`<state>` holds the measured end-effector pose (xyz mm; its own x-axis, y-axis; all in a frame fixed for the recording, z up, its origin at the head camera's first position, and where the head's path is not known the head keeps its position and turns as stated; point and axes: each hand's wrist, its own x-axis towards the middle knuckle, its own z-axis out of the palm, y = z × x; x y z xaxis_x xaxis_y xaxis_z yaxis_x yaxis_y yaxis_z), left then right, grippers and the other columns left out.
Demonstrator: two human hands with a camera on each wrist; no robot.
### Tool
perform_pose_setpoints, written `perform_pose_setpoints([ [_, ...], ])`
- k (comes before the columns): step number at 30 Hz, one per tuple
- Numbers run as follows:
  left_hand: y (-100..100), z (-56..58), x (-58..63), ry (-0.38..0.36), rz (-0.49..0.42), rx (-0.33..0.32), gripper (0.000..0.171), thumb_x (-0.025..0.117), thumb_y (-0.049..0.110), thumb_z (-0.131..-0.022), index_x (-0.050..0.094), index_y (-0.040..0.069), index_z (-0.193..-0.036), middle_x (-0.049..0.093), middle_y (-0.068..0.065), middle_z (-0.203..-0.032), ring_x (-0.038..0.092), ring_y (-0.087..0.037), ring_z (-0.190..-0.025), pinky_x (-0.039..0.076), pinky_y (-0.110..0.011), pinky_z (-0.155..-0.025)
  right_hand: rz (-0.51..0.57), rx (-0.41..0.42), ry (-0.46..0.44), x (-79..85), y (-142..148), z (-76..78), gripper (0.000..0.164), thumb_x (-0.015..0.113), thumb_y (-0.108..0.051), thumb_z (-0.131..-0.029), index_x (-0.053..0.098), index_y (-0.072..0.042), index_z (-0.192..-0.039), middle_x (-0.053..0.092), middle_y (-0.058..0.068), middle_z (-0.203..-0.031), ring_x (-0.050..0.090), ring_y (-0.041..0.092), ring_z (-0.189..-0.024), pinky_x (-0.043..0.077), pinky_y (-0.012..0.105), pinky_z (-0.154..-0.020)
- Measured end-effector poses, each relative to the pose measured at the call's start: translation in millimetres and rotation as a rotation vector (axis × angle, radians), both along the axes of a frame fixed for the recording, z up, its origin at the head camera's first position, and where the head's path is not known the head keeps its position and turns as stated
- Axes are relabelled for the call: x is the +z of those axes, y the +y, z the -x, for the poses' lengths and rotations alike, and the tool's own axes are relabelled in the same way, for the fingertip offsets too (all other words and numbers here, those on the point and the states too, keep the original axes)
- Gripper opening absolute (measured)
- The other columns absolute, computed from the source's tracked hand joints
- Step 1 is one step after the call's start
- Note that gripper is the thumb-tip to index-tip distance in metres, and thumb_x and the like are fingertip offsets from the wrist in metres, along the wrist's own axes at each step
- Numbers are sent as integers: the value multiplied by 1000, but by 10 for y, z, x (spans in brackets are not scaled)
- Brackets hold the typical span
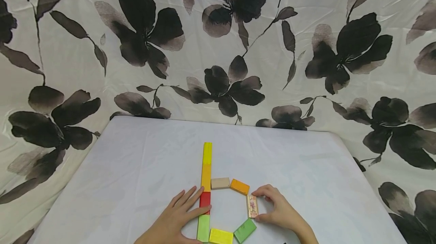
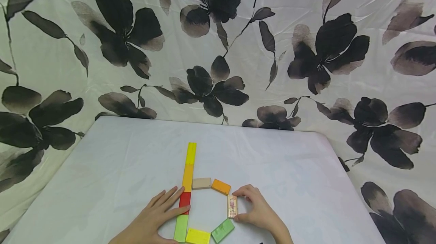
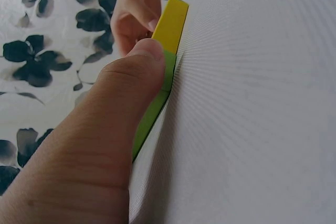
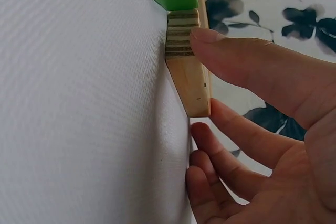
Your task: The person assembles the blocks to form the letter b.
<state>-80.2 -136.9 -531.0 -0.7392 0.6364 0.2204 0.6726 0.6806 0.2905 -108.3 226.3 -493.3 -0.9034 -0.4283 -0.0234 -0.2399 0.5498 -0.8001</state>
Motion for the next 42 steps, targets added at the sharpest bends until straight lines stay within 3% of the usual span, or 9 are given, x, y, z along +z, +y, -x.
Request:
perform_pose_setpoints([
  [7,-5,5,-8,5,2,0,82,48,86,-78,43,44,-148,22,-1,-164,27,-30,-147,-15,-24,-115,-1,6,7,-1,6,-1,55,90,-25,-70,66,-22,-120,57,-3,-123,51,19,-111,44,28,-95],
  [11,-9,4,-5,6,1,0,82,48,86,-78,43,44,-148,22,-1,-164,27,-29,-147,-15,-24,-115,22,37,24,5,21,34,50,86,-26,-77,65,-19,-122,59,-2,-122,53,20,-110,46,28,-94],
  [15,-12,5,0,2,3,0,81,48,85,-78,42,44,-148,22,-2,-164,27,-30,-147,-15,-24,-115,54,51,24,27,4,135,38,76,-23,-89,65,-12,-123,63,2,-122,57,21,-110,49,30,-91],
  [21,-10,1,-3,-1,-10,-7,82,48,86,-78,44,43,-148,24,-2,-164,28,-30,-146,-11,-26,-115,54,23,-81,66,-128,372,30,63,-20,-98,65,-3,-123,66,6,-116,59,20,-100,50,27,-84],
  [27,-10,3,-9,19,-5,-11,82,48,86,-78,45,43,-147,25,-3,-163,29,-31,-146,-7,-29,-113,9,8,-99,73,-266,541,23,68,-17,-94,70,-2,-112,65,2,-92,56,15,-81,48,22,-69],
  [29,-10,2,-3,4,-2,-5,82,47,86,-78,44,44,-147,24,-2,-164,28,-30,-146,-9,-28,-114,4,7,-83,70,-295,566,20,71,-16,-92,71,-2,-107,63,1,-87,55,15,-75,46,22,-65],
  [32,-3,-9,22,-49,1,8,82,46,87,-77,43,45,-148,22,0,-164,26,-29,-147,-3,-34,-116,-16,-4,-55,70,-324,578,15,74,-14,-88,72,-3,-99,62,0,-81,52,13,-70,43,21,-61],
  [35,1,-12,27,-57,1,12,82,46,87,-77,43,45,-148,21,0,-164,25,-28,-148,-1,-35,-114,-27,-32,-49,72,-339,571,13,76,-13,-86,72,-4,-95,61,-1,-79,51,14,-67,41,21,-58],
  [42,-3,-5,5,-20,3,5,82,47,86,-78,44,44,-148,22,-1,-164,26,-28,-147,-15,-25,-114,-24,-94,-61,51,-360,543,12,79,-11,-83,73,-5,-92,59,-1,-74,49,15,-65,39,21,-55],
])
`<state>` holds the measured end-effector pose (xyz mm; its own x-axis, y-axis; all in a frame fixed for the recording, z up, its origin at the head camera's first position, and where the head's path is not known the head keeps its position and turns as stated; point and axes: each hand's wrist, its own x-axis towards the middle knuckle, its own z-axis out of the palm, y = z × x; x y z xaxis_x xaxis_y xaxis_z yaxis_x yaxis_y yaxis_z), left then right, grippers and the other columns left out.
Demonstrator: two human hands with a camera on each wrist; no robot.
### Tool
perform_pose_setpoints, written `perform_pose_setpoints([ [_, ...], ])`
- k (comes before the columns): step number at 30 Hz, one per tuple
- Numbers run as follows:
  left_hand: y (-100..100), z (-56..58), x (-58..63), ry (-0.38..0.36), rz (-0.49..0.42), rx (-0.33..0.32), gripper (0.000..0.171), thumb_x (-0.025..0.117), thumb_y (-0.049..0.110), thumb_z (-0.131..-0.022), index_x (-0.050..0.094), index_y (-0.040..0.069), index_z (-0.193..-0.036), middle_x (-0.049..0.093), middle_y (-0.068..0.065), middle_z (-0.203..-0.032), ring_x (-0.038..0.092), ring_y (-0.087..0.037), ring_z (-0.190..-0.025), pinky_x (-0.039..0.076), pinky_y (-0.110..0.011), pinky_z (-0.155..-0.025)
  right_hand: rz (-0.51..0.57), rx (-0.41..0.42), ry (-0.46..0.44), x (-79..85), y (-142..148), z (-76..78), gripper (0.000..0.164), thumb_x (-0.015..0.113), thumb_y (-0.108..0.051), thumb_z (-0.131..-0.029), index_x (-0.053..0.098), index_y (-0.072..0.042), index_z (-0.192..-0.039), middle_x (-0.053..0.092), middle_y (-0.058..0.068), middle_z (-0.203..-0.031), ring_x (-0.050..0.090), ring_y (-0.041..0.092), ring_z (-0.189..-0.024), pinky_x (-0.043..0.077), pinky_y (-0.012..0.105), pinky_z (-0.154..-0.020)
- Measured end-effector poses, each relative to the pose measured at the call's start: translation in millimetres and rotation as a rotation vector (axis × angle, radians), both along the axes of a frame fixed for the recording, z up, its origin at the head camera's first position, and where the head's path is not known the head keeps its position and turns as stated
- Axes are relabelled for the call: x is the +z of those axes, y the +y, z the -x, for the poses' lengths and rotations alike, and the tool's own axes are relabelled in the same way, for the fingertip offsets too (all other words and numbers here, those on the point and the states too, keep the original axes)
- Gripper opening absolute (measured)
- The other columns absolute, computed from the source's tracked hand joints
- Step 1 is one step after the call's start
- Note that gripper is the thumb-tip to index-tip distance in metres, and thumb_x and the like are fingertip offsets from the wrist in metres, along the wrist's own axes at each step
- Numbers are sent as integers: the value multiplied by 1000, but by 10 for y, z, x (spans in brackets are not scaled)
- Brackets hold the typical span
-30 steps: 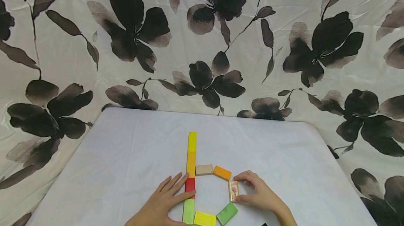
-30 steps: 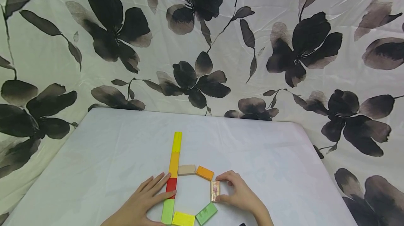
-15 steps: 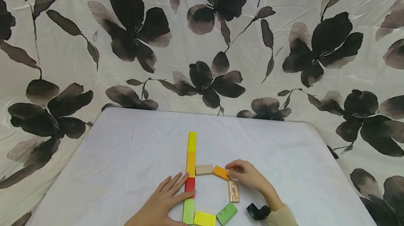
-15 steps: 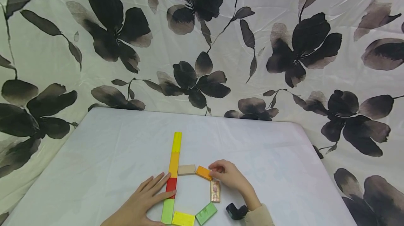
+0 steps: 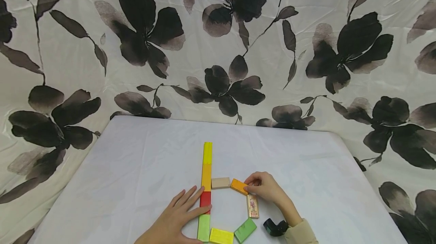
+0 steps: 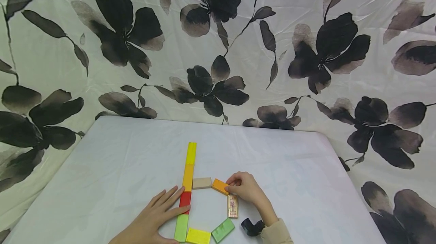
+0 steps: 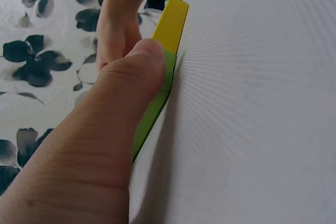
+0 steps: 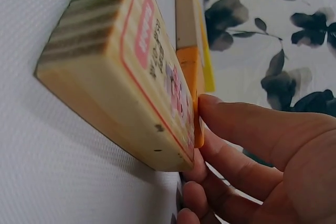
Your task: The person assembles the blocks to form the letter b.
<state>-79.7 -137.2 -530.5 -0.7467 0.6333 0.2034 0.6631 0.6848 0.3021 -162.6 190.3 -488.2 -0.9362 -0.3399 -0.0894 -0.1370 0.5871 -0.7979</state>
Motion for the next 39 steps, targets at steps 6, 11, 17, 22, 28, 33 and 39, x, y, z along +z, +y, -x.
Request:
perform_pose_setpoints([
  [6,7,-3,6,-10,4,2,82,46,87,-77,44,44,-147,21,0,-164,25,-28,-148,-16,-25,-114,8,-18,-8,2,-15,-13,12,79,-11,-83,73,-4,-92,59,0,-74,50,14,-65,40,21,-55],
  [11,11,-2,12,-13,2,6,82,47,87,-77,44,45,-147,21,1,-164,25,-28,-148,-12,-27,-113,21,-22,-15,9,-19,-20,12,79,-11,-83,73,-5,-91,59,0,-74,49,14,-65,39,21,-54],
  [17,15,-7,21,-22,10,9,82,46,87,-77,43,46,-147,21,2,-164,24,-27,-148,-10,-30,-112,30,-27,-13,-2,-12,-30,12,79,-10,-84,72,-4,-91,59,0,-74,49,13,-64,39,20,-54],
  [22,18,-9,23,-4,16,6,82,46,87,-77,43,46,-148,22,1,-164,25,-27,-148,-11,-29,-112,18,-34,-14,-7,-7,-35,11,78,-10,-84,72,-5,-91,60,-1,-75,50,13,-65,41,21,-56],
  [28,20,-8,30,-39,15,13,82,45,88,-76,42,46,-148,20,2,-165,24,-27,-148,3,-39,-113,5,-25,-17,3,-3,-24,11,77,-12,-85,72,-6,-92,60,-1,-75,50,13,-66,41,21,-57],
  [33,23,-12,43,-78,12,19,82,46,88,-76,42,48,-147,18,3,-165,22,-27,-148,18,-53,-112,-1,-7,-24,45,15,-12,11,75,-16,-87,72,-8,-93,62,-1,-77,52,15,-69,42,23,-59],
  [39,16,-11,50,-82,-15,14,82,48,87,-76,43,47,-147,20,2,-165,23,-27,-148,19,-52,-112,-44,-79,30,191,69,-22,12,72,-21,-92,72,-11,-98,64,-4,-84,56,14,-78,47,28,-68],
])
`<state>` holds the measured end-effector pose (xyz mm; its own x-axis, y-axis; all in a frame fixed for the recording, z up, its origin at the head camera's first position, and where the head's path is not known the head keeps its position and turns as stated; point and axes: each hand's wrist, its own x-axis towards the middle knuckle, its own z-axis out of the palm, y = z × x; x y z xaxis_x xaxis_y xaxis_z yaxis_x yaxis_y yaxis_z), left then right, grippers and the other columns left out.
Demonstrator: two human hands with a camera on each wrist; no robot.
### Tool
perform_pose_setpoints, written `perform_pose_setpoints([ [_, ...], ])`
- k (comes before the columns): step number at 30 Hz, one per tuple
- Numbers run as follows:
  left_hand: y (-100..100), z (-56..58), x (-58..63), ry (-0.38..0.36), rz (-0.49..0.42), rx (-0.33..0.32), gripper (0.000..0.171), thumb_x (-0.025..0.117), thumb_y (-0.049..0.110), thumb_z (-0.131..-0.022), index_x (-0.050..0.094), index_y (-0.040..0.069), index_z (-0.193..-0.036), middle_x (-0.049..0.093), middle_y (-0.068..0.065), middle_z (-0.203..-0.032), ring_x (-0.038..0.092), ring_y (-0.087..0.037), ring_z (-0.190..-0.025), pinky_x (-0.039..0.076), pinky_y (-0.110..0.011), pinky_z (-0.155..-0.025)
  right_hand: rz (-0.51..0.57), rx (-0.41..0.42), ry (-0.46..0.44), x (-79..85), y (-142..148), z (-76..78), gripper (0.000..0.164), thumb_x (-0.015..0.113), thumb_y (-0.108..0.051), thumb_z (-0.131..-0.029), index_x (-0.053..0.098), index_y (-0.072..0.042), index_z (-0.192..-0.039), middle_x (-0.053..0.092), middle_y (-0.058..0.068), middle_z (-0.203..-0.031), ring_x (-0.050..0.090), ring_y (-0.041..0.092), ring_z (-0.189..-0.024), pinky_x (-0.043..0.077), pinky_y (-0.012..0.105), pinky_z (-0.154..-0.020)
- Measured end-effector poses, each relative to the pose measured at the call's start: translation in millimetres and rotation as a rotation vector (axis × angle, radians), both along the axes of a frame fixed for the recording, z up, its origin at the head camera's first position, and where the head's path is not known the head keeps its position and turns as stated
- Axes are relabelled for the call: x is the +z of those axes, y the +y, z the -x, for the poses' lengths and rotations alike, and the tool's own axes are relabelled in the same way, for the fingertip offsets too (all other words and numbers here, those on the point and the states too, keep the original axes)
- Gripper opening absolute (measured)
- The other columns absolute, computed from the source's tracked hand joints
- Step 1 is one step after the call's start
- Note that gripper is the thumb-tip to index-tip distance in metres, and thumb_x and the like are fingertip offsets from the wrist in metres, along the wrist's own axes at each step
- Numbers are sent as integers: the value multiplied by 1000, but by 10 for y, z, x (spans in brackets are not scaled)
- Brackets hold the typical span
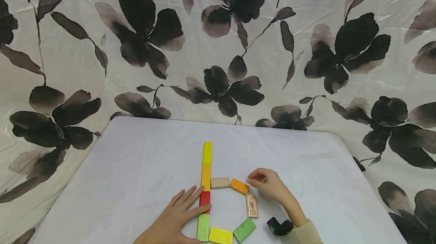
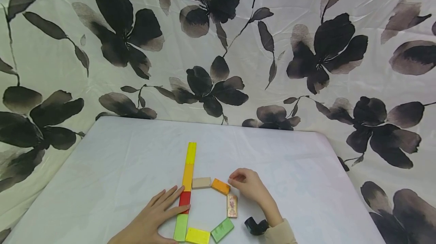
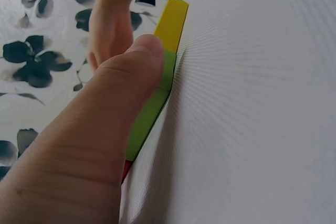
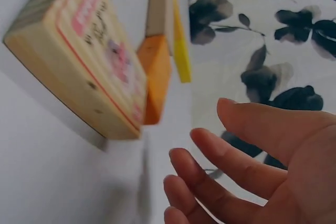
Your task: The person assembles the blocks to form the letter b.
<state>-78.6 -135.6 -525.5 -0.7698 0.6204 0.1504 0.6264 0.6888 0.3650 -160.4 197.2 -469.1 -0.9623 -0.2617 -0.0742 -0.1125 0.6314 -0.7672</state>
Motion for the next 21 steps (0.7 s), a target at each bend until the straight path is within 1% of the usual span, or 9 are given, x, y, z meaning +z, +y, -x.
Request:
perform_pose_setpoints([
  [4,-10,6,4,-9,-1,5,83,48,88,-75,43,47,-147,21,1,-165,24,-28,-148,25,-58,-111,-19,-49,107,164,60,-22,18,73,-19,-92,71,-8,-106,66,-3,-93,58,14,-85,50,30,-74],
  [9,-22,18,17,-42,-49,5,84,53,86,-74,42,47,-148,19,1,-165,24,-28,-147,27,-62,-110,-42,-67,303,372,180,-79,25,74,-13,-90,69,-8,-114,68,2,-104,61,19,-93,53,37,-79],
  [11,-24,22,32,-64,-76,7,84,56,84,-75,42,45,-148,18,2,-165,26,-26,-146,28,-62,-110,-45,-72,402,445,233,-106,29,75,-9,-89,67,-8,-117,67,4,-108,62,21,-94,53,40,-80],
  [14,-38,31,102,-99,-107,27,80,61,78,-78,43,43,-148,19,2,-165,31,-24,-144,32,-61,-108,-51,-86,572,532,306,-131,42,75,-3,-86,62,-6,-126,65,8,-117,63,25,-101,53,43,-82],
  [15,-54,37,139,-102,-120,32,79,63,75,-79,44,42,-148,19,1,-165,33,-23,-143,34,-60,-108,-48,-89,637,555,334,-132,47,76,-1,-85,60,-5,-129,63,9,-122,62,26,-104,52,39,-86],
  [16,-76,48,177,-92,-127,37,77,64,72,-80,44,41,-148,20,-1,-165,34,-24,-143,35,-60,-107,-45,-90,706,581,360,-134,52,75,-1,-85,57,-3,-133,61,12,-127,60,27,-110,50,36,-92],
  [18,-128,77,283,-48,-122,66,74,67,66,-83,45,39,-148,22,-3,-164,35,-26,-143,34,-59,-108,-47,-100,859,619,412,-124,52,71,-11,-91,52,0,-139,56,17,-137,56,33,-120,43,31,-103],
  [19,-161,97,338,-10,-114,82,73,68,63,-84,45,38,-149,22,-4,-164,34,-28,-143,33,-59,-108,-56,-111,934,640,438,-121,52,68,-17,-94,51,1,-140,53,18,-140,53,35,-123,39,29,-107],
  [21,-242,145,460,96,-89,123,73,69,59,-85,45,34,-149,23,-6,-164,31,-32,-145,28,-59,-110,-83,-134,1065,679,486,-111,53,62,-29,-98,51,2,-141,50,21,-144,49,39,-128,32,31,-113],
])
